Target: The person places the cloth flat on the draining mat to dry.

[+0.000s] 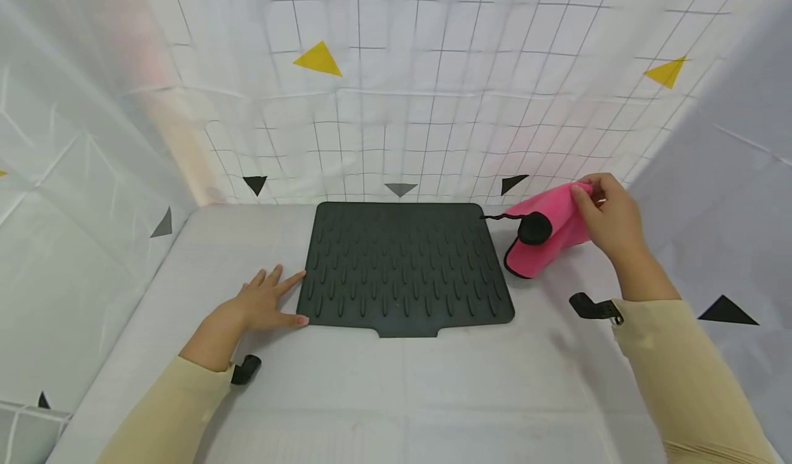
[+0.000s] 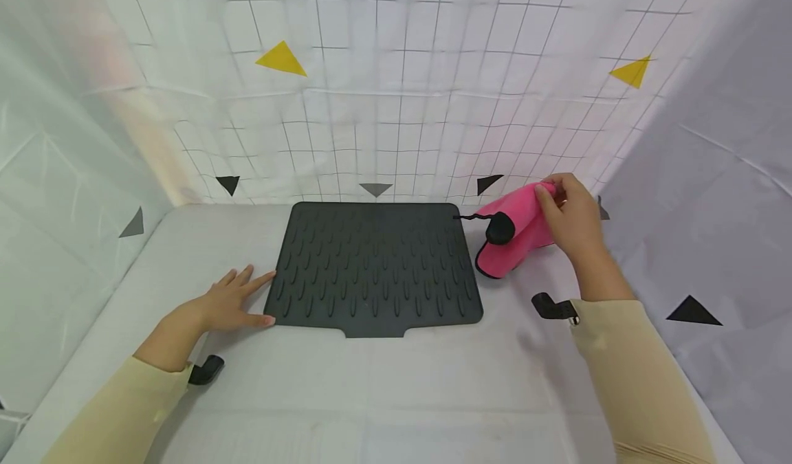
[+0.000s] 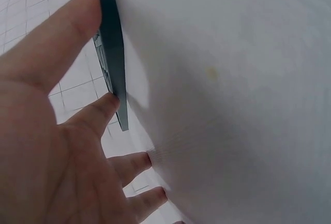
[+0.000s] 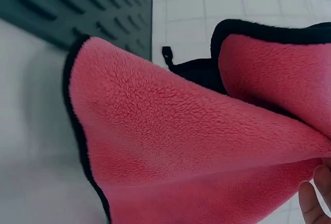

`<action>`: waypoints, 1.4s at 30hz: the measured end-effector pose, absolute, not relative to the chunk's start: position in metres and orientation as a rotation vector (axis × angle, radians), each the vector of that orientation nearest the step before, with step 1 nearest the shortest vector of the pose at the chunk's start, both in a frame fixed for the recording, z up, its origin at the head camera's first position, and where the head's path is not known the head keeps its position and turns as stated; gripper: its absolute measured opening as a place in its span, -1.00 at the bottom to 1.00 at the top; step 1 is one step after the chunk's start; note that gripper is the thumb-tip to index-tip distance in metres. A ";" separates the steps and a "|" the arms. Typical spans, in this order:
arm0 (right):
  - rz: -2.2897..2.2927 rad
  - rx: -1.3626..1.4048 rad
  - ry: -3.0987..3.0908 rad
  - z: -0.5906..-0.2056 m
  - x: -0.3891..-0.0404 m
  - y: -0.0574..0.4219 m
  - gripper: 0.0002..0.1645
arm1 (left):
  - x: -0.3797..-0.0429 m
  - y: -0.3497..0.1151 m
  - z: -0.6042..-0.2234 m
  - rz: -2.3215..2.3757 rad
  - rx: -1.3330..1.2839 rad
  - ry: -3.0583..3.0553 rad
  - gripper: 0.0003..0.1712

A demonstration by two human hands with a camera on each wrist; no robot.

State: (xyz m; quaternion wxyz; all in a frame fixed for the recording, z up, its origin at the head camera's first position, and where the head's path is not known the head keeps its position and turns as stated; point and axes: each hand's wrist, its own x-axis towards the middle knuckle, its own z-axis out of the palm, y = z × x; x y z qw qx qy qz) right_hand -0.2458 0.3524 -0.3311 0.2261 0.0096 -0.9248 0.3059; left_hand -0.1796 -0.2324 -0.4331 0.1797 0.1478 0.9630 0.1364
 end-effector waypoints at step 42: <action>1.139 0.524 -2.405 -0.305 -0.264 0.187 -0.66 | -0.178 -0.232 -0.434 0.373 0.418 2.733 0.15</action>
